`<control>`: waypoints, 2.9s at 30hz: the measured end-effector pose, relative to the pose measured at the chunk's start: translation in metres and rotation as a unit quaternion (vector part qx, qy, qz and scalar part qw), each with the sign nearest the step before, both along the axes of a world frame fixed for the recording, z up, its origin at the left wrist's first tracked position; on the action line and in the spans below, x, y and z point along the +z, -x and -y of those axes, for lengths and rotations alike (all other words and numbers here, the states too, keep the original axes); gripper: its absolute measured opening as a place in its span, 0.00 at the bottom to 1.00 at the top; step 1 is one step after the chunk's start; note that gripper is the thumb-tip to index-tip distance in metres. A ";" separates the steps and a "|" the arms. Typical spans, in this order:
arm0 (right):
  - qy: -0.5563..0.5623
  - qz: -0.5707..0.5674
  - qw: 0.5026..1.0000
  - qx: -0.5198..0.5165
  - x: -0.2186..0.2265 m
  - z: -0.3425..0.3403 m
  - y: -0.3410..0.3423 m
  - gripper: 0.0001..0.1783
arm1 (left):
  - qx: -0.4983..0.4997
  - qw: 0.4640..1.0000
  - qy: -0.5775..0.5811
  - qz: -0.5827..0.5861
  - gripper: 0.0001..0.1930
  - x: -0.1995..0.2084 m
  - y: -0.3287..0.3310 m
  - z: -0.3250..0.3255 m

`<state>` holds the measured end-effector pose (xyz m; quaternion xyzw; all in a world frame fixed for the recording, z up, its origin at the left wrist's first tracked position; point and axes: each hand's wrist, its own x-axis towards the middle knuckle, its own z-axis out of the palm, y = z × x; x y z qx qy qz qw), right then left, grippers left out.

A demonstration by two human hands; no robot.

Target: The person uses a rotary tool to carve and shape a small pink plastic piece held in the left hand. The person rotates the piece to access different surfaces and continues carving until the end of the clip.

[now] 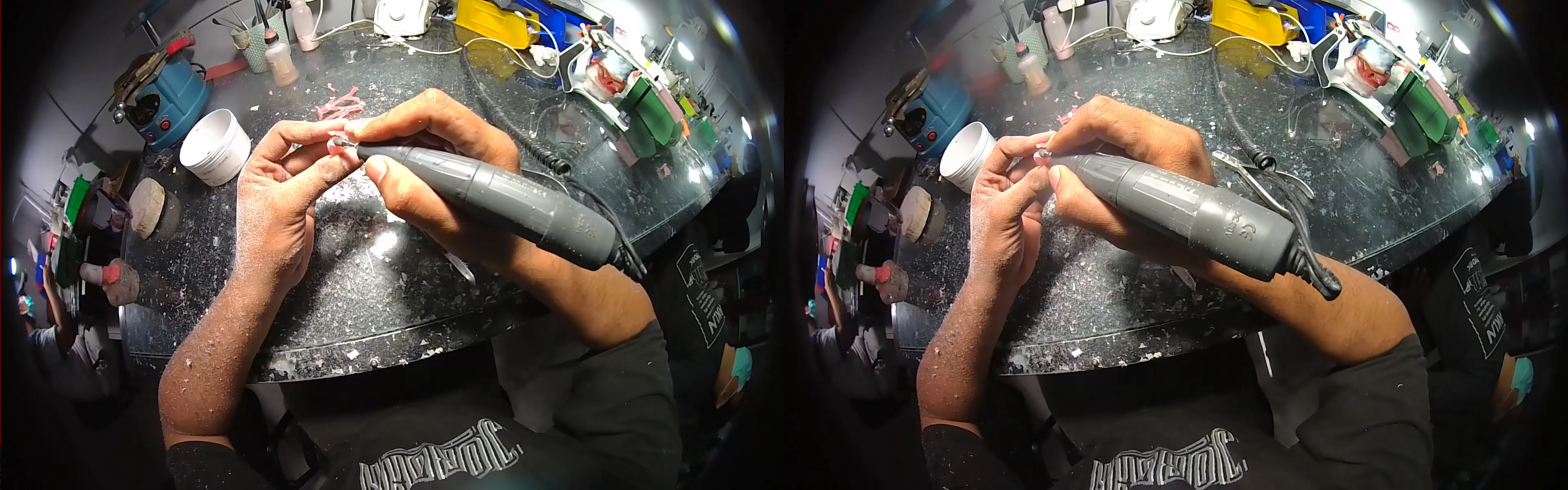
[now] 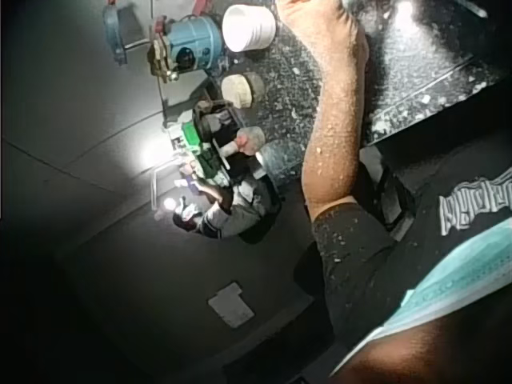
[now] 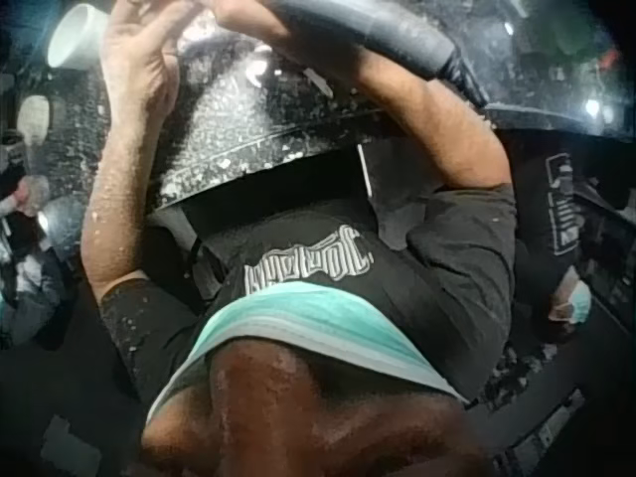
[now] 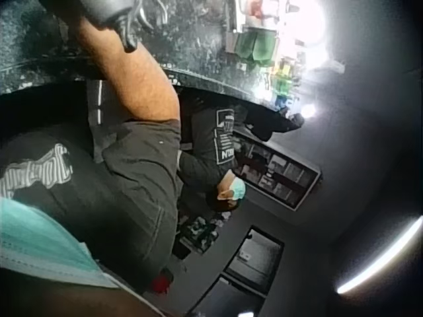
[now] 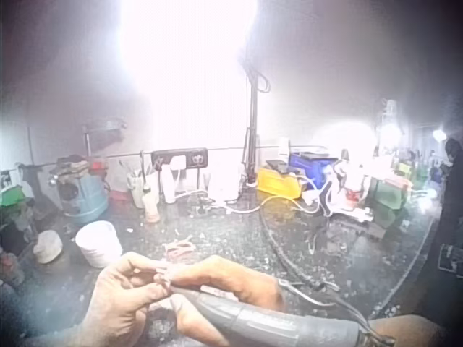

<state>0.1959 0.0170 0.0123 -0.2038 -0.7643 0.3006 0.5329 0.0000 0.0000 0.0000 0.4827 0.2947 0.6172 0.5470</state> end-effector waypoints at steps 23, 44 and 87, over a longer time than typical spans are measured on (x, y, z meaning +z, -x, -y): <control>-0.139 -0.012 0.989 0.048 -0.009 -0.010 0.006 0.17 | 0.054 0.997 -0.048 -0.014 0.13 -0.006 -0.004 0.002; -0.150 -0.021 0.986 0.073 -0.010 -0.010 0.006 0.18 | 0.090 0.986 -0.104 -0.092 0.13 -0.004 -0.004 0.008; -0.242 0.000 0.969 0.041 -0.002 -0.013 0.005 0.21 | 0.067 0.987 -0.137 -0.045 0.14 0.001 -0.006 0.009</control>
